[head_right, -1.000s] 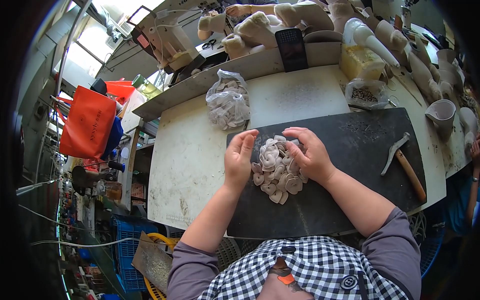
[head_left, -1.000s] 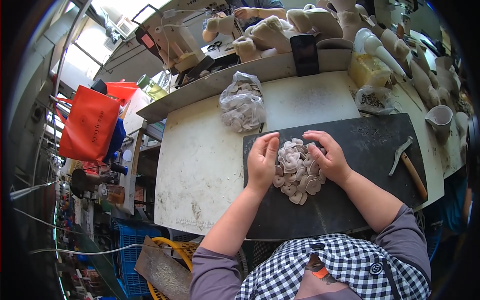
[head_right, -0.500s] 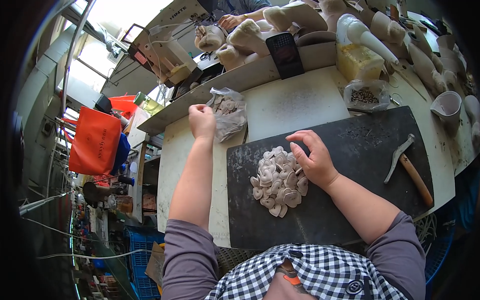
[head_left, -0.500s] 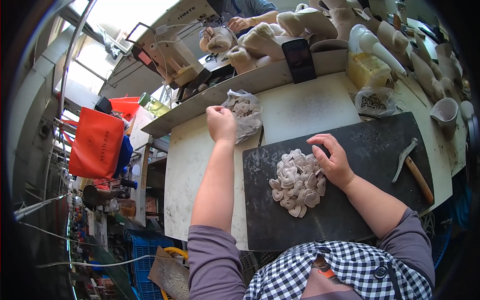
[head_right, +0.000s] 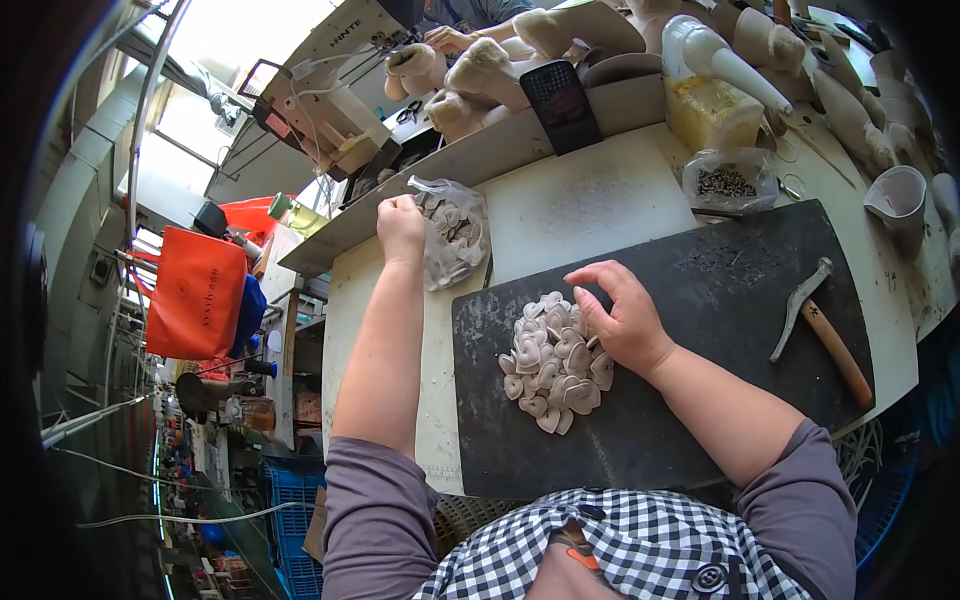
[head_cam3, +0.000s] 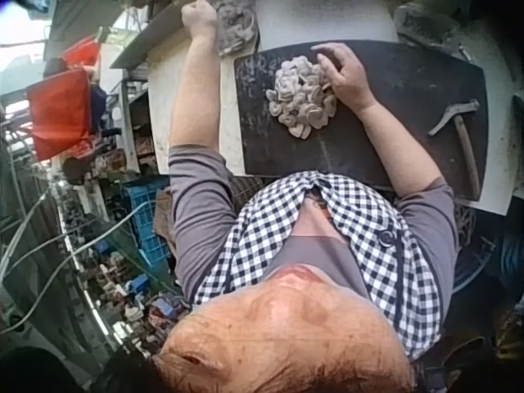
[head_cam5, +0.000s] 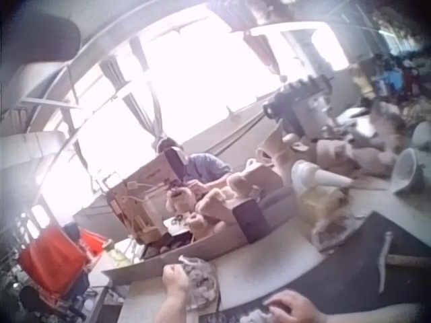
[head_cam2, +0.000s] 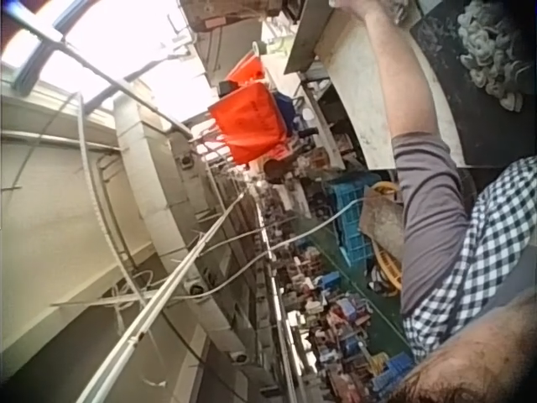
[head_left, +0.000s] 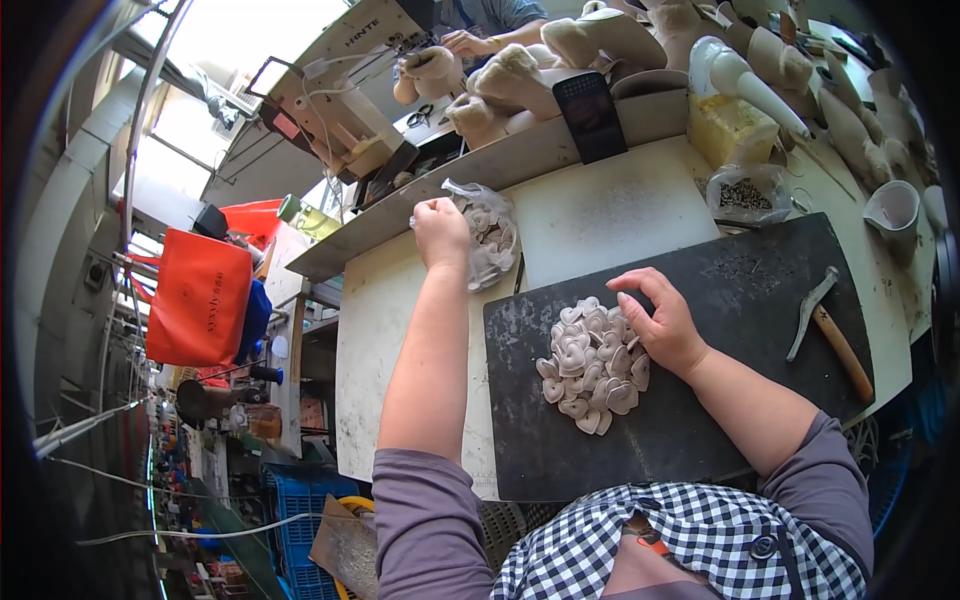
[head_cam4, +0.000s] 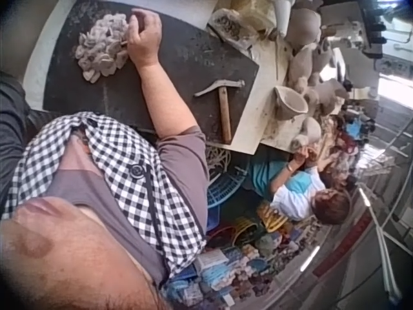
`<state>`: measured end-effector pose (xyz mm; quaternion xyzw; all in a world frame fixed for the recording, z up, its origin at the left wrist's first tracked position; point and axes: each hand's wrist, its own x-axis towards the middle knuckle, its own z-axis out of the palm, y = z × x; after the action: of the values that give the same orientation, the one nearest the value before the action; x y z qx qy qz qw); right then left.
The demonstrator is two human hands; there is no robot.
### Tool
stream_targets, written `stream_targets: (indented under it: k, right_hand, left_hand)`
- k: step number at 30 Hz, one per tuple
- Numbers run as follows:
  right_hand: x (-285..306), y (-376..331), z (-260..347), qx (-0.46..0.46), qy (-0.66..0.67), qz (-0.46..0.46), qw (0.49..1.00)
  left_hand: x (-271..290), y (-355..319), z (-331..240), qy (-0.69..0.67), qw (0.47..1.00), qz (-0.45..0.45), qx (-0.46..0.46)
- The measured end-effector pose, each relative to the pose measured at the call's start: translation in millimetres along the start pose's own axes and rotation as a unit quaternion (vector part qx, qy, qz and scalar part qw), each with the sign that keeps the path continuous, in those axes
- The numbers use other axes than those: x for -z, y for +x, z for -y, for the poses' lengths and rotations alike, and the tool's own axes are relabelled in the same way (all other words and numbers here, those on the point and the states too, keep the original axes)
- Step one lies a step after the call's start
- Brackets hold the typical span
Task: Sorting and preparing small heart-shaped decorative components for shoes.
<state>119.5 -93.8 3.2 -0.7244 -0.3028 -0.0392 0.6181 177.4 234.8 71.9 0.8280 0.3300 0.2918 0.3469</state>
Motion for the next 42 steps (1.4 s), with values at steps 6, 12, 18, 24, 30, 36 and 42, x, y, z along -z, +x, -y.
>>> stream_targets:
  k: [6,12,18,24,30,36,42]
  right_hand:
    - [-4.0,1.1,-1.9,0.013,-0.002,0.005,1.000]
    - [5.0,0.3,-10.0,-0.003,-0.008,-0.005,1.000]
    - [3.9,0.4,-13.3,0.001,-0.018,-0.002,1.000]
    - [0.6,0.7,-8.4,0.009,-0.010,0.006,1.000]
    - [1.5,-0.2,-11.1,-0.003,-0.007,0.007,1.000]
    - [2.2,-1.0,-10.0,-0.006,-0.009,0.012,1.000]
    - [2.7,-0.9,-10.5,-0.011,-0.007,0.002,1.000]
  left_hand:
    - [-43.1,16.9,3.1,-0.067,0.993,-0.093,0.021]
    - [-26.3,29.6,-40.9,-0.432,0.896,-0.011,0.105]
    - [72.5,38.7,-85.8,-0.349,0.933,0.015,0.081]
    - [143.0,51.9,-76.1,-0.280,0.957,0.041,0.059]
    - [167.5,43.8,-68.3,-0.023,0.997,0.069,-0.011]
    - [185.4,53.4,-30.1,0.165,0.984,0.019,-0.066]
    - [150.3,65.4,50.7,0.125,0.989,0.062,-0.041]
